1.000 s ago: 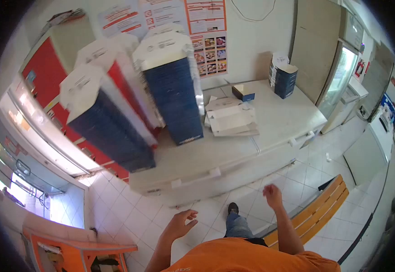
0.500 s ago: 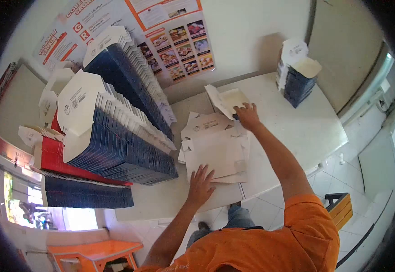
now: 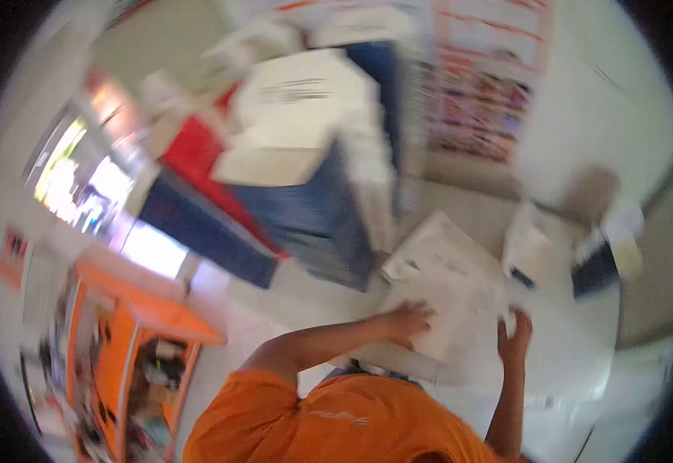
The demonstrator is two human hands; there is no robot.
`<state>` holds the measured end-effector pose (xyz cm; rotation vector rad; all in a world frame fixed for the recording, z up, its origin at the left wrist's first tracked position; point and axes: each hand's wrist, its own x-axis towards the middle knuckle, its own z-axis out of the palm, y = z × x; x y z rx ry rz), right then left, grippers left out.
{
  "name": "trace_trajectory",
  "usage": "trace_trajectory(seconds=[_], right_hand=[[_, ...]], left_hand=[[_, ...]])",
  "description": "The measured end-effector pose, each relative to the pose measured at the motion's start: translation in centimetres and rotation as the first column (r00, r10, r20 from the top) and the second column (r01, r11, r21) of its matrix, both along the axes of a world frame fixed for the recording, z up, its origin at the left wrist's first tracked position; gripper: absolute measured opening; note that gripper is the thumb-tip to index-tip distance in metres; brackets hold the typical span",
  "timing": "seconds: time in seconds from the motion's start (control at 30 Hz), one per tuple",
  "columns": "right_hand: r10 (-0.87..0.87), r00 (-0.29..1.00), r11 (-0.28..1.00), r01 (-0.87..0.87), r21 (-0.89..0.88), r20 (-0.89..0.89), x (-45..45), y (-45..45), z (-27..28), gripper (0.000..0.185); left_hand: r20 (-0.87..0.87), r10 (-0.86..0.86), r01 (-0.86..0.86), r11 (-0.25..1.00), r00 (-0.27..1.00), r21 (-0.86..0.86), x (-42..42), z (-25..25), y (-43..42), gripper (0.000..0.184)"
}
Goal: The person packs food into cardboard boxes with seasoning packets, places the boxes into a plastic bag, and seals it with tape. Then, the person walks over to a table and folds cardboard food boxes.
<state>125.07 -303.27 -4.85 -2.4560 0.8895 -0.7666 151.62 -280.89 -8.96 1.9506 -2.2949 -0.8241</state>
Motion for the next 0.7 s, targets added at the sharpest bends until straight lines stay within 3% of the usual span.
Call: trace_trajectory(seconds=[0.07,0.1,0.13,0.17,0.23,0.27,0.33,0.37,0.43,0.53,0.6,0.63,0.67,0.7], right_hand=[[0.064,0.998,0.970,-0.058,0.235,-0.019,-1.1,2.6,-0.2,0.033],[0.107,0.992,0.971,-0.089,0.221,-0.069,-1.7,3.6,-1.2,0.032],[0.164,0.982,0.941,-0.127,0.315,-0.095,-2.2,4.3,-1.8,0.030],[0.208,0.970,0.903,-0.140,0.405,-0.128,-2.1,4.9,-1.4,0.030],[-0.050,0.998,0.871,0.061,0.487,-0.037,-0.3,10.2,2.6,0.028],[-0.169,0.982,0.901,0.117,0.418,0.089,0.6,12.7,4.6,0.022],[-0.373,0.862,0.909,0.264,0.324,0.344,2.9,16.2,7.9,0.021],[-0.337,0.831,0.918,0.186,0.351,0.443,4.8,17.7,8.8,0.024],[-0.281,0.733,0.922,0.027,0.385,0.620,7.6,20.3,10.0,0.047],[-0.386,0.804,0.895,0.207,0.395,0.453,9.7,19.0,9.5,0.054],[-0.273,0.864,0.936,0.137,0.325,0.423,10.4,20.4,13.4,0.051],[-0.217,0.888,0.952,0.099,0.291,0.406,10.7,21.2,15.5,0.050],[-0.039,0.968,0.986,-0.002,0.165,0.247,9.0,19.4,14.2,0.049],[0.155,0.951,0.984,-0.173,0.046,0.267,8.9,20.4,15.2,0.044]], left_hand=[[0.022,-0.012,0.012,1.000,1.000,0.003,-0.4,2.2,0.4,0.086],[0.050,-0.004,0.008,0.997,0.999,-0.077,-0.6,1.6,1.1,0.077],[0.076,-0.012,0.024,0.988,0.997,-0.152,-0.9,0.9,1.4,0.068],[-0.025,0.012,-0.013,0.998,1.000,-0.063,-0.7,0.0,0.7,0.059],[-0.229,0.036,-0.012,0.994,0.973,0.106,0.9,-1.3,-0.4,0.043],[-0.129,0.113,-0.124,0.989,0.985,-0.080,1.1,1.8,0.8,0.029],[-0.422,0.298,-0.384,0.913,0.856,-0.134,0.7,5.6,0.8,0.033],[-0.557,0.358,-0.506,0.852,0.749,-0.133,0.5,7.1,1.4,0.037],[-0.606,0.197,-0.485,0.799,0.770,-0.356,-1.4,9.2,2.8,0.040],[-0.605,-0.065,-0.397,0.698,0.793,-0.596,-4.7,9.8,4.3,0.041],[-0.607,-0.211,-0.417,0.555,0.766,-0.720,-5.7,10.3,5.4,0.044],[-0.909,-0.153,-0.598,0.709,0.388,-0.375,-5.5,12.2,6.4,0.048],[-0.997,-0.014,-0.585,0.811,-0.073,0.031,-5.0,14.0,7.7,0.053],[-0.848,0.176,-0.379,0.836,-0.500,0.397,-4.3,16.4,9.3,0.058]])
